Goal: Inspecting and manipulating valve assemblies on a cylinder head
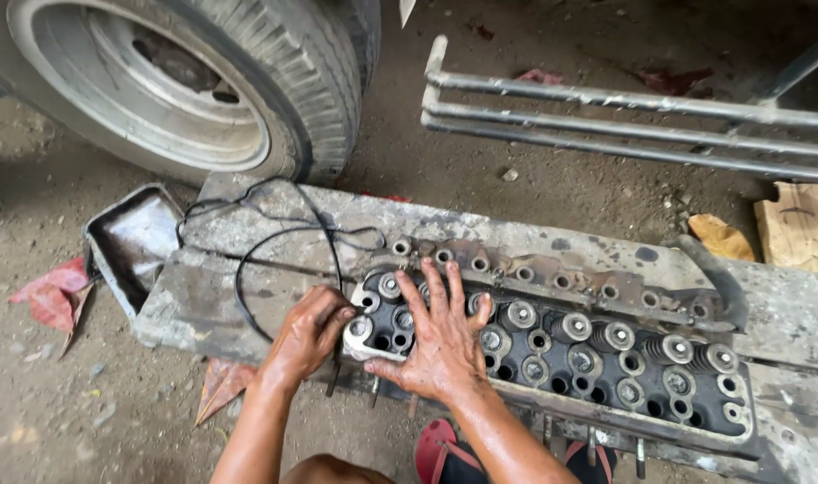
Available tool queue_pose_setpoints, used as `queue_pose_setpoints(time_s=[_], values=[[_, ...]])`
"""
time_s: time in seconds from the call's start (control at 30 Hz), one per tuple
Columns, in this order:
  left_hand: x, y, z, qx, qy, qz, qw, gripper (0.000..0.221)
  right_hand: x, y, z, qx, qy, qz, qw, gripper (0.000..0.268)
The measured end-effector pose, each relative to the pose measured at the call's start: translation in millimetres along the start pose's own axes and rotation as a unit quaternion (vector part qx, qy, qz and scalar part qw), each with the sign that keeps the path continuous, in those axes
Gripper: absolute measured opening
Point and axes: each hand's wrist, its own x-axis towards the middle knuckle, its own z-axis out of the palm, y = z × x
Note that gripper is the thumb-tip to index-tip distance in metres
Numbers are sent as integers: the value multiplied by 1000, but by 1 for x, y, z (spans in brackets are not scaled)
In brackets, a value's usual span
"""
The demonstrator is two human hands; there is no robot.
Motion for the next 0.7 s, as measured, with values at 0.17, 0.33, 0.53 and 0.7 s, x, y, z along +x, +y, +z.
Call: queue_pose_setpoints(time_s=[0.17, 0.33, 0.53, 0.7], values=[[-4, -7, 10, -10, 17, -12, 1000, 14, -2, 3, 7, -29, 15, -9, 999, 128], [19, -1, 7, -21, 25, -14, 999, 15, -2, 1, 5, -31, 39, -20, 999, 127], [-18, 12, -2, -35, 88, -144, 985, 16, -2, 4, 11, -28, 42, -21, 998, 125], [-34, 46, -6, -63, 161, -276, 945, 28, 4, 13, 21, -58, 59, -7, 997, 100]])
